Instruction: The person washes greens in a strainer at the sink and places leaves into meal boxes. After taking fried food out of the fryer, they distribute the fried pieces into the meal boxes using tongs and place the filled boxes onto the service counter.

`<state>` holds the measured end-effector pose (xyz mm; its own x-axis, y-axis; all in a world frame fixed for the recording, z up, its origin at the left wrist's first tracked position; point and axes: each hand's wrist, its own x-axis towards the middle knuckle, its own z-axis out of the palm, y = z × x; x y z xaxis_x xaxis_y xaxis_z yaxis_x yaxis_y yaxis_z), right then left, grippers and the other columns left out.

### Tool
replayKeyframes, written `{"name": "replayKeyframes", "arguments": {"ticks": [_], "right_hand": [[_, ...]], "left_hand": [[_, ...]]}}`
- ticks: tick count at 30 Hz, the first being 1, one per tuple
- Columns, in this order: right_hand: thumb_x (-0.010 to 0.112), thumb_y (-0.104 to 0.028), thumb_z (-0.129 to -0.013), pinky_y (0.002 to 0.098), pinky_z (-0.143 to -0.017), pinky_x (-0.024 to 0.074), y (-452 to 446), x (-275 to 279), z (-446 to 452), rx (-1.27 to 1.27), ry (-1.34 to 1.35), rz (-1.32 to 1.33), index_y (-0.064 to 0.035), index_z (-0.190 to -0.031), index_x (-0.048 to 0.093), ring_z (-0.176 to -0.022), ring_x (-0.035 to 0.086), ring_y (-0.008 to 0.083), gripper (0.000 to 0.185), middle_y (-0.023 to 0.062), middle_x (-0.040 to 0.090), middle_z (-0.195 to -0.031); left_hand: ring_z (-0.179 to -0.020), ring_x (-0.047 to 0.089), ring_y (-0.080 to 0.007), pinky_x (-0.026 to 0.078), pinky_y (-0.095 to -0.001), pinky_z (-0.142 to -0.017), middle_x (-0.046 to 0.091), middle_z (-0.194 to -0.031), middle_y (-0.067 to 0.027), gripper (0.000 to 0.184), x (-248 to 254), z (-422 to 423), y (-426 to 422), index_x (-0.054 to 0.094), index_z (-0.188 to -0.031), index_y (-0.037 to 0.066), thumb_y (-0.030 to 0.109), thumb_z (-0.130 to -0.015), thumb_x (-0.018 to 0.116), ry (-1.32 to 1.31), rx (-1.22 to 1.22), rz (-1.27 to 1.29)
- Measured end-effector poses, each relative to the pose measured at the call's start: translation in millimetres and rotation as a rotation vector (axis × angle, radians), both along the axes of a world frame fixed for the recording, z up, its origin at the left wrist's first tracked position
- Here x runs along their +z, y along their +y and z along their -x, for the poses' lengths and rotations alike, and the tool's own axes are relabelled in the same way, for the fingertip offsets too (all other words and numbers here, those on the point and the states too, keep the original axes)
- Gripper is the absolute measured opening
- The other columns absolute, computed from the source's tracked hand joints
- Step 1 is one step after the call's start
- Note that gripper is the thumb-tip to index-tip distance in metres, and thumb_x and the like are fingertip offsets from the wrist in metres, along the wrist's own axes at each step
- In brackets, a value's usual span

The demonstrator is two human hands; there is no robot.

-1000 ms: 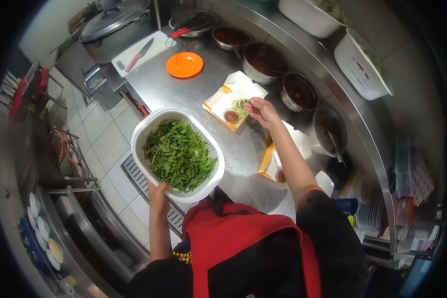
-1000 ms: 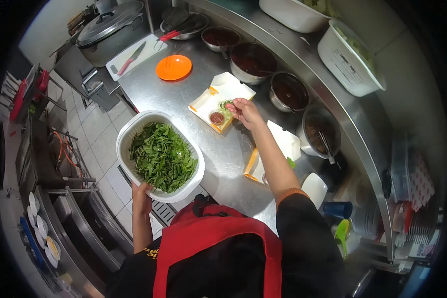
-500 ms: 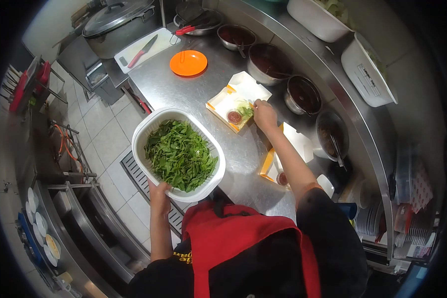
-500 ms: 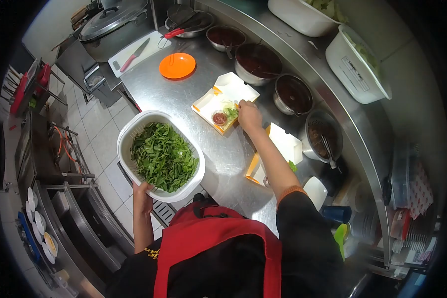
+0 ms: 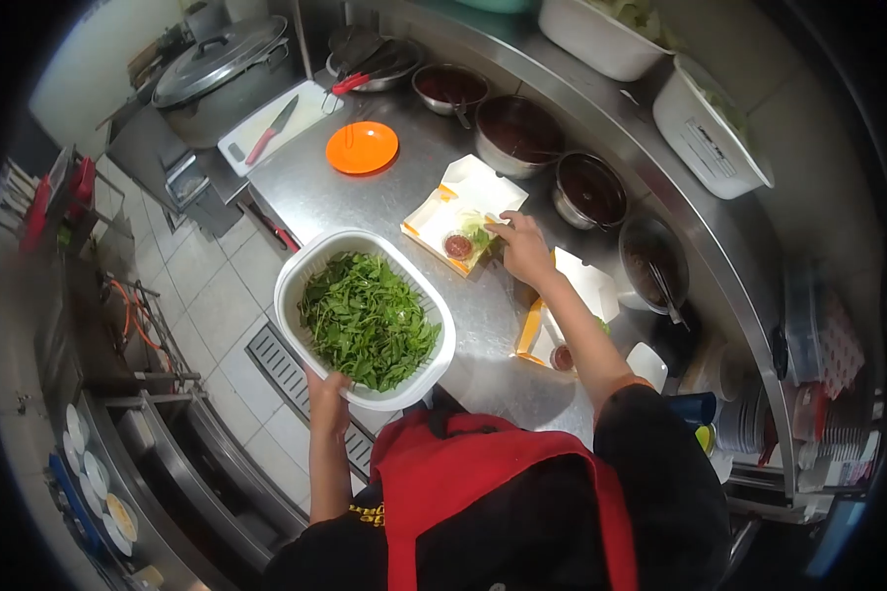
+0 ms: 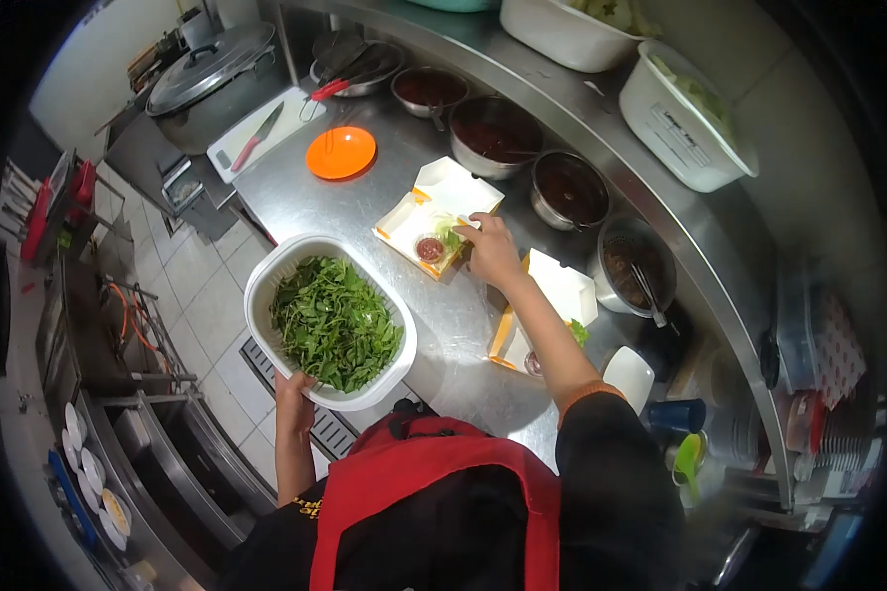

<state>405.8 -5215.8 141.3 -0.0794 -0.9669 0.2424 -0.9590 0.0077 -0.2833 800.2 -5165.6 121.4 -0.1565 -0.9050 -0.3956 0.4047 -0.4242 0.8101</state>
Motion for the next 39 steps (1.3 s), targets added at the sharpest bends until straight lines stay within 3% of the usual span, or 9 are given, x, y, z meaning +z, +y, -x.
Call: {"name": "replayKeyframes", "arguments": {"ticks": [4, 8, 16, 19, 22, 26, 28, 36, 39], "right_hand": [[0.044, 0.009, -0.067, 0.0425, -0.095, 0.0399, 51.5, 63.2, -45.1, 0.214, -0.245, -0.003, -0.0140, -0.115, 0.062, -0.112, 0.047, 0.0367, 0.056, 0.0155, 0.052, -0.123], [0.072, -0.020, -0.073, 0.0434, -0.107, 0.0310, 146.4, 157.3, -116.5, 0.379, -0.308, -0.380, -0.0263, -0.144, 0.027, -0.132, 0.030, 0.0425, 0.084, 0.0260, 0.011, -0.150], [0.078, -0.031, -0.064, 0.0411, -0.088, 0.0473, 279.2, 312.5, -198.6, 0.094, -0.005, 0.358, -0.0083, -0.084, 0.066, -0.107, 0.057, 0.0369, 0.033, 0.0223, 0.054, -0.121], [0.072, -0.053, -0.066, 0.0366, -0.073, 0.0481, 318.6, 358.9, -182.9, -0.128, 0.084, 0.725, -0.0038, -0.080, 0.066, -0.090, 0.063, 0.0310, 0.052, 0.0250, 0.061, -0.104], [0.064, -0.047, -0.078, 0.0290, -0.080, 0.0406, 344.2, 377.4, -177.4, -0.559, 0.059, 0.939, -0.0024, -0.090, 0.058, -0.086, 0.054, 0.0180, 0.047, 0.0075, 0.055, -0.090], [0.065, -0.027, -0.088, 0.0240, -0.083, 0.0383, 376.4, 396.2, -89.4, -0.518, -0.014, 0.986, -0.0017, -0.104, 0.057, -0.093, 0.049, 0.0112, 0.032, 0.0014, 0.053, -0.100], [0.059, -0.007, -0.087, 0.0213, -0.082, 0.0381, 388.6, 384.7, -29.5, -0.603, -0.059, 0.998, -0.0017, -0.106, 0.055, -0.093, 0.051, 0.0111, 0.020, 0.0030, 0.053, -0.098], [0.055, -0.021, -0.094, 0.0275, -0.091, 0.0400, 344.6, 388.6, 103.6, -0.754, -0.064, 0.904, 0.0009, -0.124, 0.052, -0.104, 0.055, 0.0174, 0.038, 0.0121, 0.058, -0.113], [0.058, -0.019, -0.091, 0.0301, -0.093, 0.0419, 315.6, 390.8, 104.1, -1.049, 0.421, 0.896, -0.0024, -0.127, 0.052, -0.111, 0.055, 0.0203, 0.039, 0.0150, 0.058, -0.120]], "left_hand": [[-0.104, 0.050, -0.0254, 0.045, -0.0336, -0.086, 0.045, -0.123, -0.0138, 0.075, 22.0, -5.3, -1.2, 0.026, -0.138, 0.002, 0.001, -0.066, 0.049, 0.000, -0.092, -0.021], [-0.101, 0.056, -0.0273, 0.048, -0.0395, -0.088, 0.054, -0.111, -0.0139, 0.057, 46.6, -22.6, -7.5, 0.038, -0.127, -0.002, 0.002, -0.071, 0.048, 0.233, -0.306, -0.013], [-0.110, 0.054, -0.0282, 0.044, -0.0419, -0.094, 0.049, -0.123, -0.0156, 0.066, 179.8, -20.9, -7.9, 0.032, -0.134, -0.002, 0.034, -0.085, 0.059, 0.464, -0.847, 0.373], [-0.123, 0.042, -0.0276, 0.040, -0.0423, -0.100, 0.033, -0.137, -0.0118, 0.091, 254.0, 39.4, -1.1, 0.011, -0.145, 0.007, 0.039, -0.079, 0.065, 0.720, -1.139, 0.382], [-0.137, 0.024, -0.0290, 0.037, -0.0437, -0.103, 0.007, -0.153, -0.0118, 0.100, 316.4, 109.6, 13.0, -0.002, -0.149, 0.016, 0.025, -0.077, 0.066, 0.991, -1.321, 0.474], [-0.142, 0.008, -0.0261, 0.020, -0.0437, -0.111, 0.000, -0.155, -0.0080, 0.088, 354.1, 190.9, 33.9, -0.002, -0.148, 0.007, 0.014, -0.086, 0.060, 1.014, -1.342, 0.864], [-0.137, 0.025, -0.0225, 0.028, -0.0332, -0.107, 0.013, -0.152, -0.0135, 0.087, 353.4, 211.5, 36.5, 0.001, -0.148, 0.004, 0.023, -0.087, 0.061, 1.097, -1.330, 0.795], [-0.128, 0.042, -0.0273, 0.038, -0.0385, -0.101, 0.035, -0.144, -0.0148, 0.063, 274.4, 187.0, -29.4, 0.023, -0.146, 0.007, 0.019, -0.092, 0.053, 0.701, -1.475, 0.738], [-0.122, 0.048, -0.0269, 0.040, -0.0380, -0.100, 0.042, -0.139, -0.0158, 0.060, 234.6, 135.3, -68.3, 0.028, -0.144, 0.007, 0.017, -0.091, 0.053, 0.513, -1.235, 0.651]]}}
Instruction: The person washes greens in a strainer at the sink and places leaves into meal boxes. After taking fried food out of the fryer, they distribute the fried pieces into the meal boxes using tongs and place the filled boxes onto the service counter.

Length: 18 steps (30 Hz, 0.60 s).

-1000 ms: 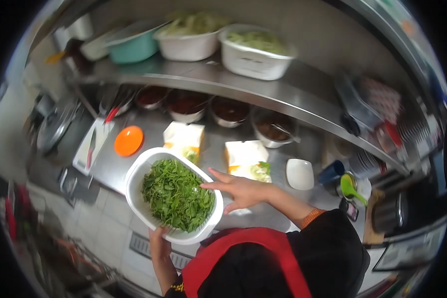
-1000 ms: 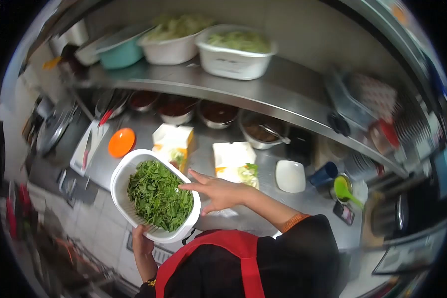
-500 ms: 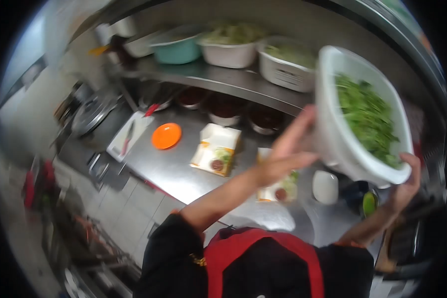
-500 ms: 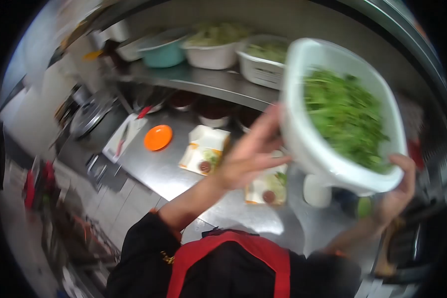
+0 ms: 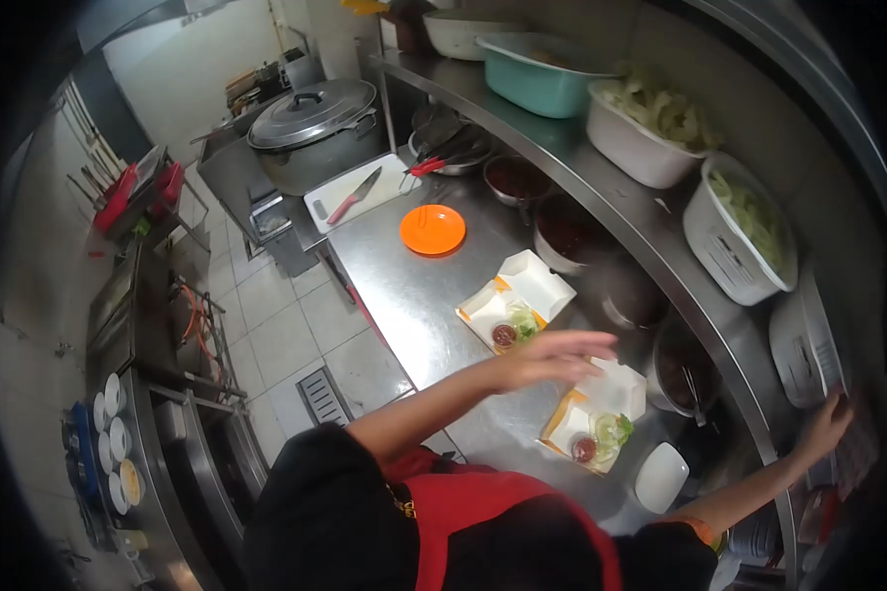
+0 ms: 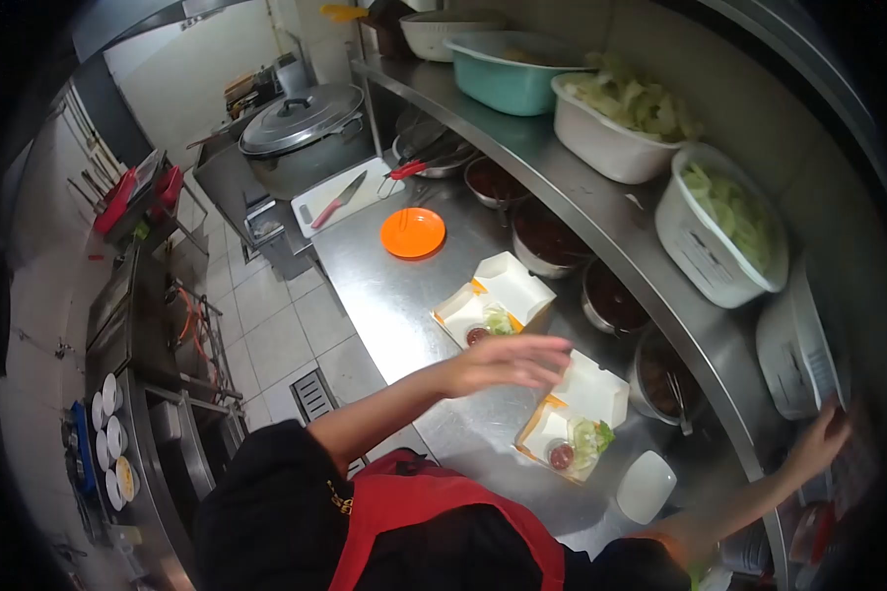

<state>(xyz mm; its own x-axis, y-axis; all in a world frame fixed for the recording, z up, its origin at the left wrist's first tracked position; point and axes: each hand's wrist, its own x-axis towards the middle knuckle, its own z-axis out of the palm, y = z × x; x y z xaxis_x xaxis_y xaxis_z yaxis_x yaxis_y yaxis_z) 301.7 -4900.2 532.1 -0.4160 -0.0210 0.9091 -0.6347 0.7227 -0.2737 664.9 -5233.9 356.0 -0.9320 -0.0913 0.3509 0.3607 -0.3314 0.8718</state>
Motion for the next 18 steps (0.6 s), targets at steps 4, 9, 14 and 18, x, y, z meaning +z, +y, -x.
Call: {"name": "replayKeyframes", "arguments": {"ticks": [4, 9, 14, 18], "right_hand": [[0.058, -0.008, -0.088, 0.0328, -0.089, 0.0483, -102.6, -3.7, -121.1, 0.203, 0.479, 0.315, 0.0038, -0.116, 0.054, -0.106, 0.059, 0.0252, 0.031, 0.0193, 0.060, -0.114], [0.056, -0.009, -0.088, 0.0257, -0.066, 0.0502, -308.0, -93.2, -277.2, 1.174, -0.524, 0.057, -0.0017, -0.101, 0.055, -0.073, 0.060, 0.0147, 0.015, 0.0105, 0.060, -0.084], [0.060, -0.026, -0.088, 0.0292, -0.063, 0.0510, -575.1, -288.5, -363.2, 1.478, -1.692, -0.058, -0.0070, -0.120, 0.044, -0.078, 0.059, 0.0151, 0.040, 0.0091, 0.060, -0.095], [0.071, -0.033, -0.079, 0.0331, -0.063, 0.0503, -768.3, -356.4, -374.7, 1.082, -1.834, 0.171, -0.0060, -0.119, 0.044, -0.084, 0.056, 0.0174, 0.055, 0.0088, 0.055, -0.097]], "left_hand": [[-0.117, 0.053, -0.0263, 0.044, -0.0387, -0.096, 0.047, -0.133, -0.0148, 0.055, -71.7, -99.9, -59.9, 0.034, -0.139, 0.007, 0.018, -0.089, 0.052, -0.238, 0.492, -0.334], [-0.104, 0.058, -0.0213, 0.048, -0.0338, -0.084, 0.054, -0.125, -0.0087, 0.041, -181.6, -251.3, -121.9, 0.045, -0.131, 0.010, 0.017, -0.091, 0.051, -0.467, 1.085, -0.519], [-0.097, 0.060, -0.0168, 0.048, -0.0278, -0.077, 0.061, -0.113, -0.0082, 0.033, -262.1, -403.0, -179.6, 0.054, -0.122, 0.011, 0.008, -0.089, 0.053, -0.778, 1.252, -0.093], [-0.092, 0.062, -0.0162, 0.048, -0.0264, -0.071, 0.062, -0.111, -0.0082, 0.034, -296.1, -517.1, -188.3, 0.053, -0.122, 0.009, 0.009, -0.088, 0.054, -0.911, 1.427, -0.074]]}}
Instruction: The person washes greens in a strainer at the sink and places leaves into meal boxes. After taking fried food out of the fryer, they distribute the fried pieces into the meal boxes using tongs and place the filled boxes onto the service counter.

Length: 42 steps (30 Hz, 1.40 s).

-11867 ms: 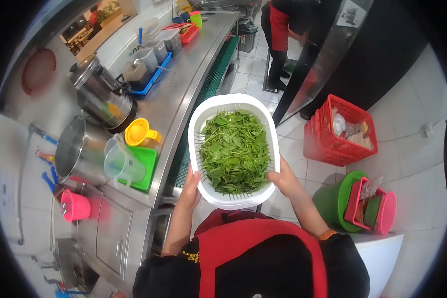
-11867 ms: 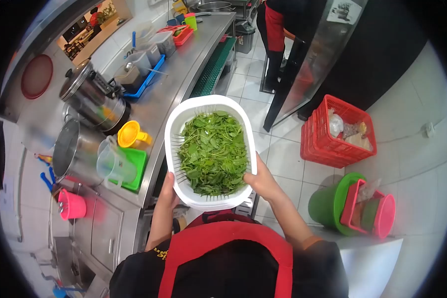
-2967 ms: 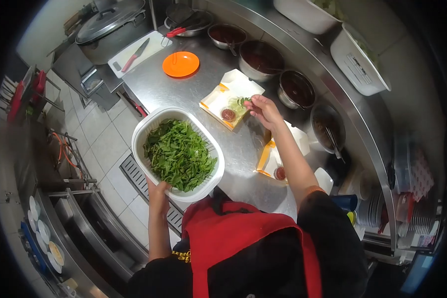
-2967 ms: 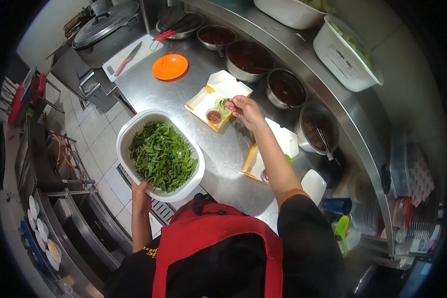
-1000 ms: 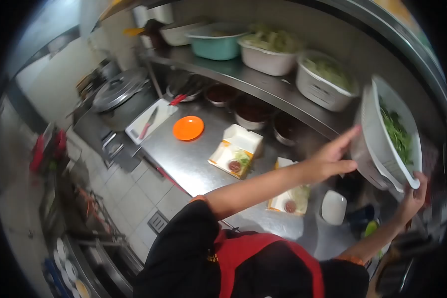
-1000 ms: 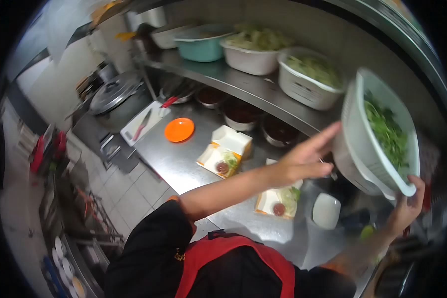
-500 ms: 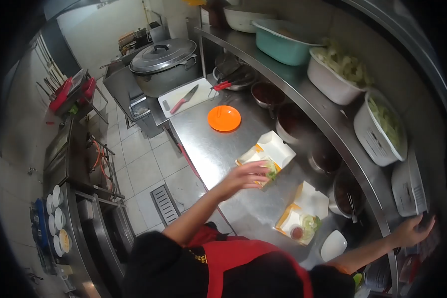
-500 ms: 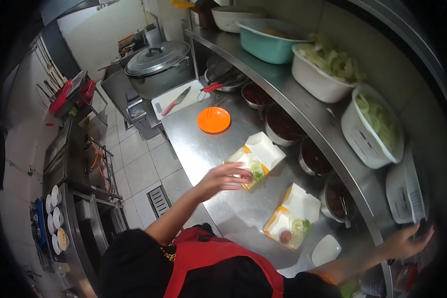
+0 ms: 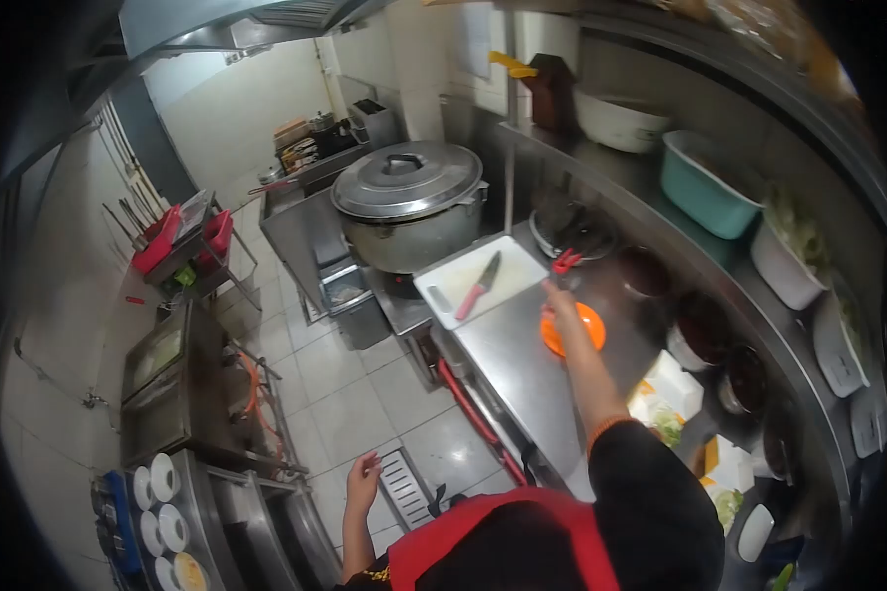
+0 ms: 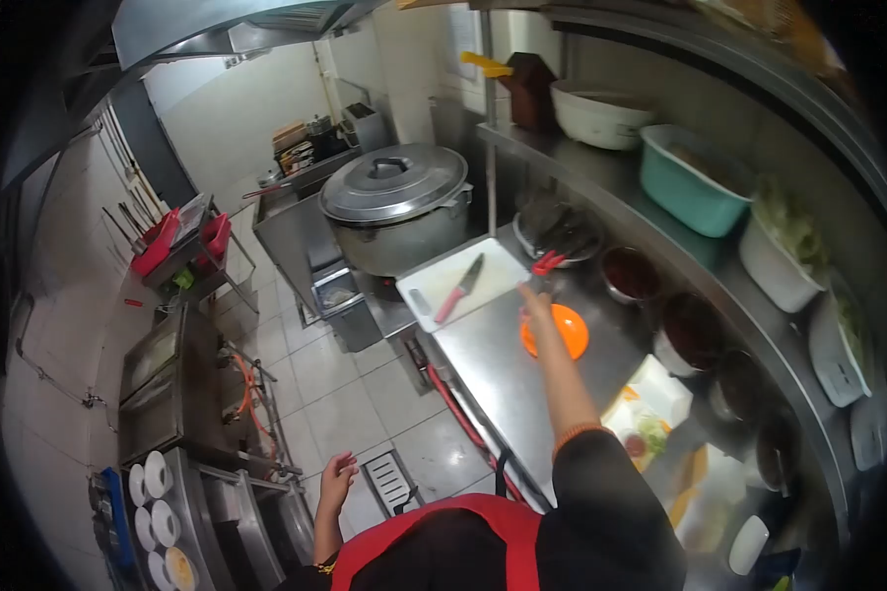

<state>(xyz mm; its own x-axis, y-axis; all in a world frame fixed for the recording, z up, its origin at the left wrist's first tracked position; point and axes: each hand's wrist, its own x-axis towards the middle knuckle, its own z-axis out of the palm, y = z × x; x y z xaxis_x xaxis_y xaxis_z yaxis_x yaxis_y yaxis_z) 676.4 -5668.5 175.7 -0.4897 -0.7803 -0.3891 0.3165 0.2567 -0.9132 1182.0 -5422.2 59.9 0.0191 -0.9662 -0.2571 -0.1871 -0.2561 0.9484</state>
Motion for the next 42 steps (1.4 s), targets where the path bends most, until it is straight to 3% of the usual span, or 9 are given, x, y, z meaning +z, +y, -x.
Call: {"name": "replayKeyframes", "arguments": {"ticks": [3, 8, 15, 23, 32, 35, 39, 40, 42], "right_hand": [[0.073, -0.029, -0.077, 0.0289, -0.052, 0.0474, -92.5, -24.2, 13.3, 0.010, -0.372, 0.063, -0.0071, -0.099, 0.049, -0.062, 0.057, 0.0173, 0.039, 0.0046, 0.057, -0.075], [0.068, -0.020, -0.078, 0.0191, -0.036, 0.0285, -167.8, 20.8, -31.3, -0.101, -0.411, -0.062, -0.0145, -0.065, 0.047, -0.039, 0.043, 0.0092, 0.025, -0.0035, 0.046, -0.051], [0.050, -0.011, -0.080, 0.0218, -0.040, 0.0295, -211.6, 50.3, -84.6, -0.058, -0.804, 0.746, -0.0093, -0.084, 0.050, -0.044, 0.037, 0.0080, 0.004, -0.0026, 0.041, -0.055], [0.049, -0.013, -0.091, 0.0262, -0.050, 0.0405, -261.0, 85.8, -176.7, 0.032, -0.458, 0.848, -0.0107, -0.101, 0.042, -0.052, 0.047, 0.0136, 0.012, 0.0023, 0.046, -0.063], [0.049, -0.009, -0.093, 0.0253, -0.060, 0.0501, -368.1, 48.4, -434.3, 0.308, -0.111, 0.780, -0.0067, -0.104, 0.038, -0.066, 0.060, 0.0142, 0.015, 0.0122, 0.060, -0.082], [0.047, -0.005, -0.092, 0.0246, -0.059, 0.0483, -387.7, 29.6, -505.1, 0.615, -0.050, 0.691, -0.0051, -0.104, 0.040, -0.065, 0.059, 0.0121, 0.014, 0.0112, 0.061, -0.083], [0.047, -0.003, -0.088, 0.0248, -0.056, 0.0461, -445.2, 11.0, -592.4, 1.033, 0.161, 0.500, -0.0035, -0.103, 0.041, -0.064, 0.057, 0.0076, 0.016, 0.0079, 0.062, -0.083], [0.044, -0.005, -0.091, 0.0300, -0.064, 0.0491, -461.9, 20.5, -613.5, 1.123, 0.221, 0.351, -0.0039, -0.100, 0.045, -0.071, 0.063, 0.0165, 0.010, 0.0117, 0.062, -0.081], [0.044, -0.006, -0.089, 0.0357, -0.066, 0.0496, -498.8, 10.2, -675.9, 1.034, 0.495, 0.468, -0.0032, -0.100, 0.045, -0.074, 0.064, 0.0261, 0.012, 0.0151, 0.063, -0.082]], "left_hand": [[-0.090, 0.062, -0.0177, 0.049, -0.0259, -0.071, 0.063, -0.105, -0.0094, 0.032, 0.4, -67.6, 2.4, 0.055, -0.119, 0.006, 0.005, -0.087, 0.055, -0.007, 0.200, -0.176], [-0.089, 0.062, -0.0167, 0.046, -0.0269, -0.067, 0.062, -0.107, -0.0076, 0.031, -28.9, -124.3, -33.8, 0.053, -0.122, 0.009, 0.013, -0.091, 0.051, 0.005, 0.245, -0.304], [-0.089, 0.062, -0.0172, 0.047, -0.0313, -0.070, 0.063, -0.107, -0.0071, 0.033, -57.2, -126.6, -156.7, 0.052, -0.122, 0.009, 0.018, -0.091, 0.052, -0.007, -0.010, -0.271], [-0.088, 0.062, -0.0200, 0.048, -0.0298, -0.074, 0.065, -0.099, -0.0118, 0.033, -125.8, -196.5, -344.6, 0.054, -0.121, 0.006, 0.016, -0.089, 0.056, -0.351, -0.385, -0.127], [-0.099, 0.060, -0.0196, 0.046, -0.0294, -0.084, 0.062, -0.113, -0.0130, 0.037, -29.7, -205.2, -526.5, 0.051, -0.123, 0.003, 0.006, -0.086, 0.053, -0.153, -0.144, -0.053], [-0.103, 0.058, -0.0181, 0.045, -0.0293, -0.088, 0.059, -0.118, -0.0122, 0.039, 34.0, -217.7, -573.8, 0.049, -0.126, 0.003, 0.000, -0.088, 0.046, 0.211, -0.086, -0.106], [-0.112, 0.055, -0.0208, 0.041, -0.0330, -0.094, 0.052, -0.129, -0.0132, 0.045, 99.0, -283.6, -643.7, 0.041, -0.133, 0.003, 0.021, -0.093, 0.050, 0.425, -0.060, 0.076], [-0.114, 0.053, -0.0195, 0.040, -0.0342, -0.096, 0.050, -0.130, -0.0134, 0.054, 114.6, -303.9, -661.6, 0.036, -0.137, 0.002, 0.030, -0.093, 0.051, 0.376, -0.130, 0.148], [-0.120, 0.048, -0.0206, 0.037, -0.0315, -0.098, 0.049, -0.132, -0.0131, 0.048, 128.2, -343.3, -704.1, 0.035, -0.138, 0.002, 0.011, -0.092, 0.045, 0.333, -0.172, 0.173]]}}
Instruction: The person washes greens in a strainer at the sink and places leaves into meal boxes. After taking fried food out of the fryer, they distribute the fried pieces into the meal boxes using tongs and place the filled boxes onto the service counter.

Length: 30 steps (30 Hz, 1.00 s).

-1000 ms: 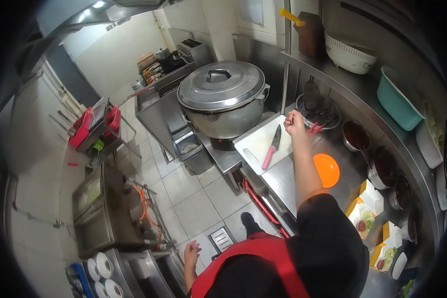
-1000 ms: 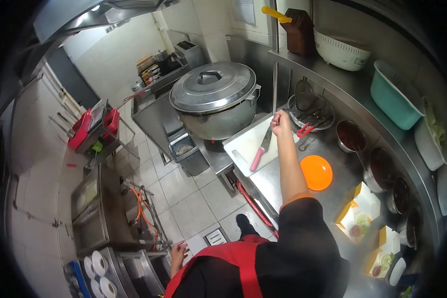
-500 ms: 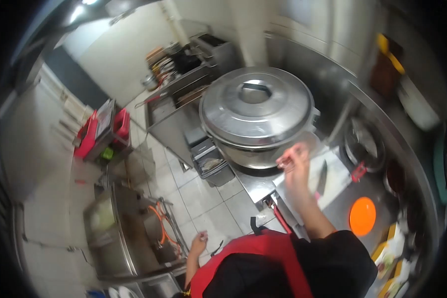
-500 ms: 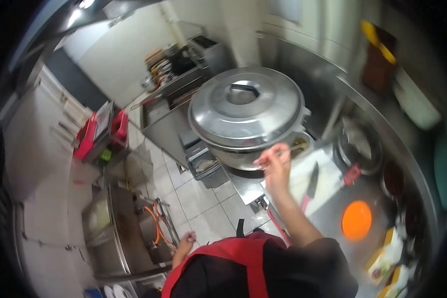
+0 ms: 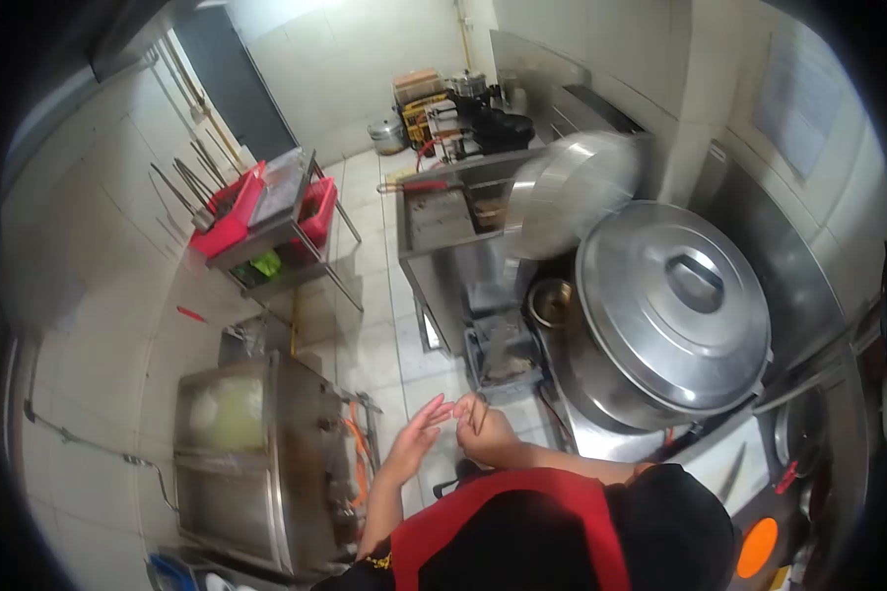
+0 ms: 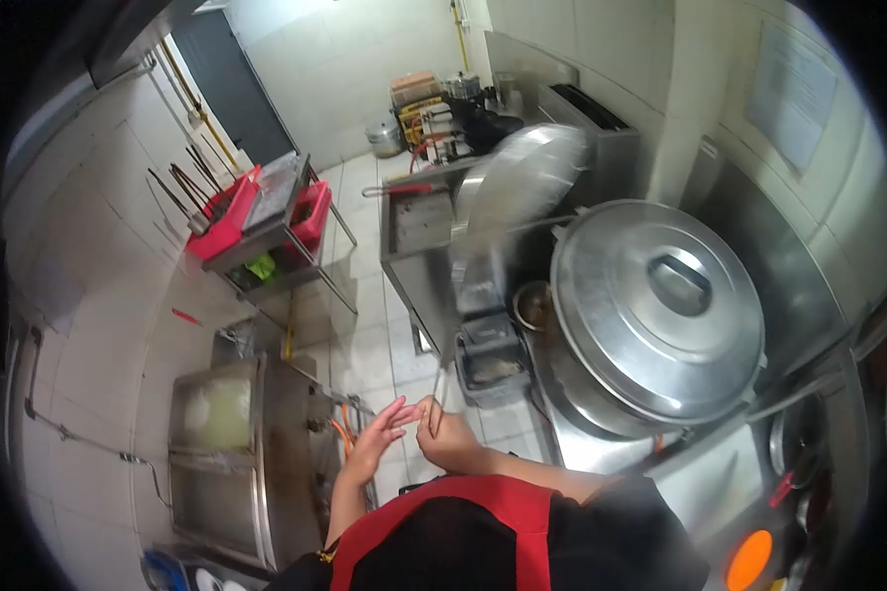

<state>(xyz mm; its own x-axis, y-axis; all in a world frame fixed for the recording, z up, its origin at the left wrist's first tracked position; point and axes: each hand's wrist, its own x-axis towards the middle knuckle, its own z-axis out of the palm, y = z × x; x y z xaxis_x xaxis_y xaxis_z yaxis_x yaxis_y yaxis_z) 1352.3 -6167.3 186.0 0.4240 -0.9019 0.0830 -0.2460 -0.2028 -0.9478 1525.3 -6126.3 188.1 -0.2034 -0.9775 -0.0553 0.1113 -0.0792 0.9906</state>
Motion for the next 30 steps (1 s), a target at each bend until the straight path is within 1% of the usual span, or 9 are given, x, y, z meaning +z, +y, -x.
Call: {"name": "replayKeyframes", "arguments": {"ticks": [2, 4, 7, 11, 13, 17, 19, 23, 30], "right_hand": [[0.048, -0.011, -0.086, 0.0482, -0.064, 0.0475, -34.8, -24.8, -62.2, -0.035, -0.198, 0.145, -0.0024, -0.108, 0.042, -0.072, 0.061, 0.0406, 0.025, 0.0195, 0.060, -0.073], [0.050, -0.014, -0.085, 0.0477, -0.064, 0.0470, -62.4, -40.7, -112.7, -0.003, -0.157, 0.131, 0.0003, -0.111, 0.040, -0.072, 0.061, 0.0399, 0.031, 0.0195, 0.061, -0.074], [0.054, -0.019, -0.084, 0.0440, -0.063, 0.0471, -105.0, -43.8, -163.4, 0.158, 0.033, -0.041, 0.0047, -0.119, 0.035, -0.069, 0.061, 0.0385, 0.046, 0.0186, 0.060, -0.073], [0.058, -0.027, -0.087, 0.0368, -0.064, 0.0474, -203.2, -22.0, -202.7, 0.608, 0.164, -0.128, 0.0072, -0.130, 0.027, -0.066, 0.060, 0.0314, 0.063, 0.0148, 0.060, -0.071], [0.053, -0.037, -0.093, 0.0322, -0.076, 0.0471, -269.7, -40.6, -215.2, 0.889, -0.025, -0.285, -0.0011, -0.135, 0.034, -0.090, 0.058, 0.0199, 0.059, 0.0108, 0.059, -0.105], [0.054, -0.025, -0.092, 0.0362, -0.090, 0.0449, -426.2, -73.0, -249.6, 0.586, -0.511, -0.872, -0.0067, -0.133, 0.040, -0.108, 0.054, 0.0198, 0.047, 0.0112, 0.055, -0.118], [0.048, -0.037, -0.094, 0.0383, -0.091, 0.0426, -532.0, -139.7, -281.1, 0.308, -0.968, -0.814, -0.0095, -0.136, 0.036, -0.111, 0.051, 0.0243, 0.052, 0.0148, 0.052, -0.122], [0.060, -0.032, -0.087, 0.0395, -0.091, 0.0440, -719.3, -141.4, -311.7, -0.797, -1.149, -0.993, -0.0071, -0.130, 0.040, -0.105, 0.053, 0.0277, 0.053, 0.0134, 0.056, -0.105], [0.053, -0.027, -0.092, 0.0400, -0.059, 0.0476, -814.6, -138.2, -329.8, -0.907, -1.737, -0.764, -0.0109, -0.076, 0.047, -0.053, 0.047, 0.0222, 0.023, 0.0044, 0.048, -0.061]], "left_hand": [[-0.123, 0.043, -0.0221, 0.034, -0.0312, -0.102, 0.051, -0.128, -0.0133, 0.044, -6.7, -30.6, -43.9, 0.034, -0.136, -0.001, 0.002, -0.093, 0.040, 0.087, -0.008, -0.004], [-0.117, 0.047, -0.0209, 0.038, -0.0305, -0.097, 0.054, -0.122, -0.0131, 0.036, -24.9, -64.4, -84.6, 0.039, -0.129, -0.001, 0.003, -0.093, 0.041, -0.160, 0.132, 0.123], [-0.088, 0.059, -0.0169, 0.050, -0.0293, -0.072, 0.059, -0.098, -0.0103, 0.016, -25.9, -98.9, -138.6, 0.044, -0.107, 0.001, 0.009, -0.093, 0.047, 0.010, 0.455, -0.070], [-0.080, 0.057, -0.0156, 0.050, -0.0293, -0.069, 0.056, -0.091, -0.0081, 0.020, -38.4, -163.3, -203.4, 0.042, -0.108, 0.003, 0.015, -0.094, 0.048, -0.033, 0.555, -0.066], [-0.076, 0.056, -0.0164, 0.050, -0.0305, -0.065, 0.053, -0.086, -0.0058, 0.019, -40.3, -197.4, -245.2, 0.041, -0.107, 0.005, 0.012, -0.091, 0.049, 0.022, 0.621, -0.092], [-0.053, 0.041, -0.0124, 0.035, -0.0271, -0.046, 0.043, -0.073, -0.0006, 0.017, -36.3, -269.9, -330.5, 0.040, -0.102, 0.013, 0.006, -0.089, 0.048, 0.223, 0.738, -0.139], [-0.056, 0.043, -0.0110, 0.037, -0.0248, -0.047, 0.046, -0.073, 0.0002, 0.011, -49.7, -311.4, -372.1, 0.043, -0.101, 0.013, 0.013, -0.093, 0.051, 0.267, 0.758, -0.116], [-0.058, 0.048, -0.0098, 0.041, -0.0234, -0.048, 0.049, -0.074, 0.0004, 0.010, -72.8, -387.2, -458.7, 0.049, -0.100, 0.012, 0.015, -0.092, 0.055, 0.469, 0.811, -0.243], [-0.058, 0.050, -0.0112, 0.040, -0.0221, -0.046, 0.051, -0.076, 0.0019, 0.004, -92.2, -441.9, -569.4, 0.050, -0.095, 0.017, 0.015, -0.093, 0.052, 0.456, 0.726, -0.374]]}}
